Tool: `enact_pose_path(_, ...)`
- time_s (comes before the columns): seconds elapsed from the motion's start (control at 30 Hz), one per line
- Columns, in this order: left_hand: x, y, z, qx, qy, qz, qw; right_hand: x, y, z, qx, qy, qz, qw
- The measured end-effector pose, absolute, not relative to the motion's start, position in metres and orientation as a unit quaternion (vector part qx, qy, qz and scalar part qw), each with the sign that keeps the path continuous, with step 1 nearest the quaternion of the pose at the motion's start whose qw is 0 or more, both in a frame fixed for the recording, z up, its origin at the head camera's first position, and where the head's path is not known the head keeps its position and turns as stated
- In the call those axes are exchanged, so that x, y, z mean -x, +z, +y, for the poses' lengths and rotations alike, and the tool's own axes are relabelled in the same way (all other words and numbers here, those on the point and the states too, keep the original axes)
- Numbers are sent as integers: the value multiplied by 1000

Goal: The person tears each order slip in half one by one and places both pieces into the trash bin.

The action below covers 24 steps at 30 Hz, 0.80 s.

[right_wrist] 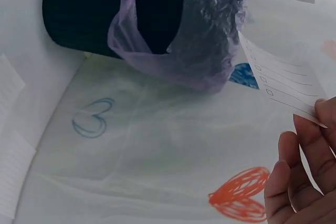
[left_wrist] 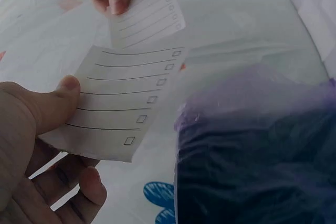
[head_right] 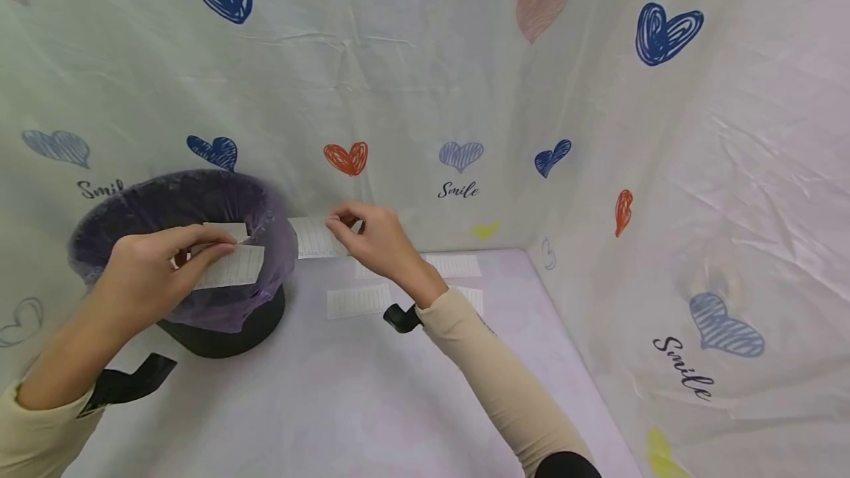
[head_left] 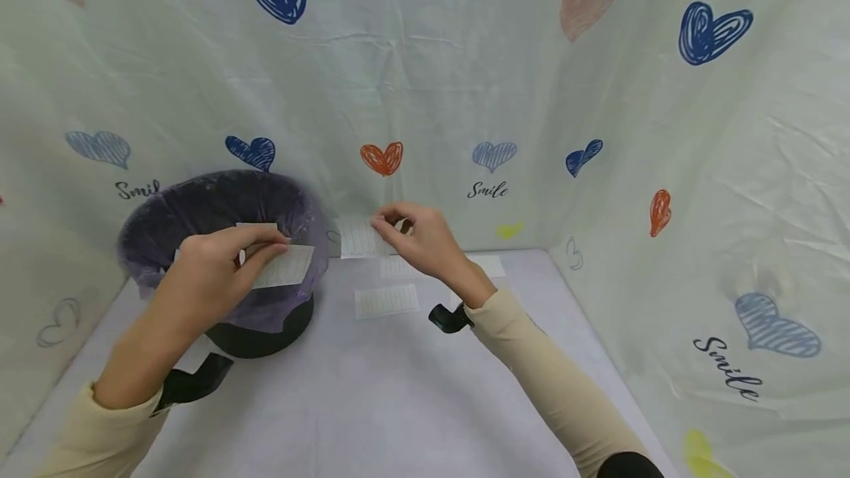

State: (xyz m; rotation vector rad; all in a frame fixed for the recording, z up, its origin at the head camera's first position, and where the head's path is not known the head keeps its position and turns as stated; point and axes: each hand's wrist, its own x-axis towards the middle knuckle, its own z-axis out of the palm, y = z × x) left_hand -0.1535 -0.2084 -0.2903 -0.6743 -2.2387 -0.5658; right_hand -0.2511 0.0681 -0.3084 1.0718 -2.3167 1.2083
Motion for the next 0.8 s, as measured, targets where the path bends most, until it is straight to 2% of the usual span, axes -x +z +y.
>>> enact_pose_path(0.23,154,-282,-230,274,-191,-862,381,259,-288,47,-407,402,-805,157)
enact_pose_path(0.6,157,-267,-262,261,-159,-854,422,267,-277,17,-416,408,-796,162)
enact_pose_path(0.8,157,-264,-269,195,-156,-884,396,270,-277,2,-413,445,-781,144)
